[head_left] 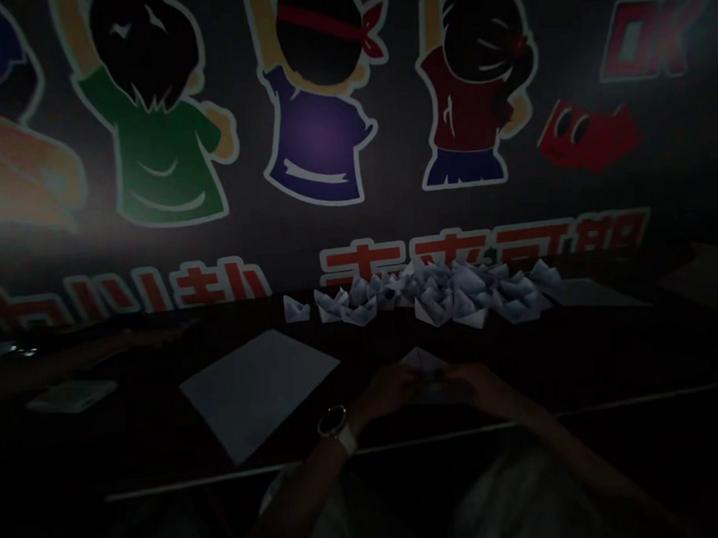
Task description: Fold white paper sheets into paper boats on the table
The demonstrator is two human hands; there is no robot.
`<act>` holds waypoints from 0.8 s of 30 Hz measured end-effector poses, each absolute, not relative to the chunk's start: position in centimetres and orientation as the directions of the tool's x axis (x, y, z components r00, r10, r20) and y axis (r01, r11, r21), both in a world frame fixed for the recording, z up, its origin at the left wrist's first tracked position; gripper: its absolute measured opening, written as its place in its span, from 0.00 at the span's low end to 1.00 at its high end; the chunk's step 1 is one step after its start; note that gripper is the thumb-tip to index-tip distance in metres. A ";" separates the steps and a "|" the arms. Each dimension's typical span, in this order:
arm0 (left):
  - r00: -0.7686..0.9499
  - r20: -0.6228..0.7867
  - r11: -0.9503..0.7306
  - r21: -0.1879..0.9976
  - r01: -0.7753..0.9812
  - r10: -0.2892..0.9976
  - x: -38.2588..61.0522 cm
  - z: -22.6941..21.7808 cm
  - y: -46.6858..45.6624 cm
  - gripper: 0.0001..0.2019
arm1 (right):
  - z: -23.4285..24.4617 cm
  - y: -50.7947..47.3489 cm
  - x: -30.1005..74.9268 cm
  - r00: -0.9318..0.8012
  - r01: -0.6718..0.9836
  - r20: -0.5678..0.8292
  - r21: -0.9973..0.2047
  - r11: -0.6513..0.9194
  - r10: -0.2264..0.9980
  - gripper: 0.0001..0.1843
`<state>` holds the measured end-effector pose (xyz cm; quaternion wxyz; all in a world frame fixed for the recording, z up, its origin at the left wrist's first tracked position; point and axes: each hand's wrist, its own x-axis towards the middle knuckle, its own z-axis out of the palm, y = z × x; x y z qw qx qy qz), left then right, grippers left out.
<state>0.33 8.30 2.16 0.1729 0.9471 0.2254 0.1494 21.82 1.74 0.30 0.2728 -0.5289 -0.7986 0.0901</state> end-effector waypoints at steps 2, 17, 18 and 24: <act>0.796 0.217 -0.792 0.413 0.449 0.565 0.5 1.7 8.3 0.16 | -0.2 2.1 21.7 -0.197 0.866 0.352 -0.376 0.331 0.915 0.16; 0.606 0.175 -0.627 0.313 0.713 0.776 1.8 2.8 8.4 0.14 | 0.1 1.8 20.9 -0.057 0.955 0.330 -0.257 0.148 0.942 0.16; 0.604 0.168 -0.623 0.313 0.717 0.779 1.8 2.8 8.4 0.14 | 0.1 1.7 20.9 -0.050 0.955 0.326 -0.261 0.140 0.944 0.16; 0.584 0.202 -0.617 0.309 0.724 0.786 1.9 2.4 7.9 0.12 | -0.3 1.7 21.0 0.032 0.953 0.299 -0.296 0.061 0.954 0.13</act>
